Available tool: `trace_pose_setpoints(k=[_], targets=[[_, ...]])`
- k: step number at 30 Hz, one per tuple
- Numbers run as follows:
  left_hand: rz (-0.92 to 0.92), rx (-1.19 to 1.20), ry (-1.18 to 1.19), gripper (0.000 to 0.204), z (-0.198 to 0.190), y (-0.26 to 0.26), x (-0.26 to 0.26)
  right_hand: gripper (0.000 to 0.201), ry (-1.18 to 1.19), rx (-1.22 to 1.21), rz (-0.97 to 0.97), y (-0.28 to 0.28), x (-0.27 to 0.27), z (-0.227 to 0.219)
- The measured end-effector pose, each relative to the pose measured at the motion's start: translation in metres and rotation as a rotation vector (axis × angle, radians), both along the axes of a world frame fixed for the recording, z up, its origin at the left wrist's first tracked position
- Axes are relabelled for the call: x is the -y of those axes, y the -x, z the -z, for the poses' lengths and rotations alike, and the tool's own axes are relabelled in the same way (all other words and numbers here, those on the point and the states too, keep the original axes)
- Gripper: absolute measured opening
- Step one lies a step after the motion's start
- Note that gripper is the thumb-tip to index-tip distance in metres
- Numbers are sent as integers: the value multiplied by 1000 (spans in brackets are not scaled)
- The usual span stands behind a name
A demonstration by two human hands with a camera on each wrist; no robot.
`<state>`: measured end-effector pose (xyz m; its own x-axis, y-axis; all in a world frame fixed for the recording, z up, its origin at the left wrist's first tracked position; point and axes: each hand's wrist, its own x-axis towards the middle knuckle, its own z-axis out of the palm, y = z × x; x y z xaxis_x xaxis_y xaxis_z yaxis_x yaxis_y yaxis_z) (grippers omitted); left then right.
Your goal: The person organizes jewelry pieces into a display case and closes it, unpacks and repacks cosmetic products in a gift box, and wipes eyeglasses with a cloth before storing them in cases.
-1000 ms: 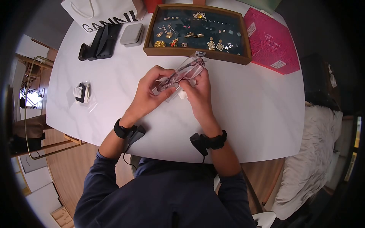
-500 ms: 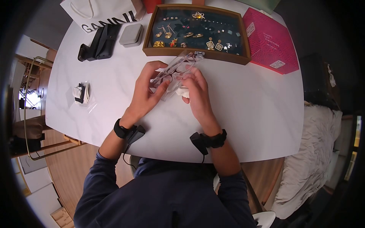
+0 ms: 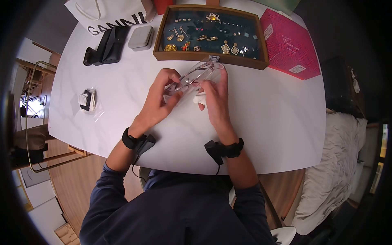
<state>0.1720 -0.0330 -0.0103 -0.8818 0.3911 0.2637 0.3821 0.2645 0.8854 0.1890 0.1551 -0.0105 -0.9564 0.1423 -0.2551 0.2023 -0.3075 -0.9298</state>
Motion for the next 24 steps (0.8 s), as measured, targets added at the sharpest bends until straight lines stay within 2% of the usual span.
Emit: trace_pose_setpoints(k=[1, 3, 5, 7, 10, 11, 13, 20, 22, 24], targets=[[-19, 62, -64, 36, 1, 1, 0, 74, 0, -1, 0, 0, 0, 2], [-10, 61, -55, 37, 0, 1, 1, 76, -194, -142, 39, -1, -2, 7], [1, 61, -45, 39, -6, 1, 0, 73, -194, -154, 34, 2, -8, 3], [58, -28, 66, 42, -16, -3, -1, 70, -195, -164, 27, 5, -14, 2], [90, -141, 118, 44, -8, -1, -2, 60, -188, -111, 51, 7, -17, 6], [91, -141, 119, 44, -5, 0, 0, 53, -155, -111, 90, 7, -14, 7], [65, -326, 110, 43, -2, 3, 2, 47, -121, -114, 130, 7, -14, 5], [-15, -311, 171, 41, -9, -5, -6, 33, -79, -95, 125, 8, -17, 8], [2, -284, 148, 34, -9, -6, -8, 32, -69, -90, 144, 10, -13, 9], [-10, -241, 142, 29, -8, -6, -9, 28, 120, -97, 223, 12, -7, 12]])
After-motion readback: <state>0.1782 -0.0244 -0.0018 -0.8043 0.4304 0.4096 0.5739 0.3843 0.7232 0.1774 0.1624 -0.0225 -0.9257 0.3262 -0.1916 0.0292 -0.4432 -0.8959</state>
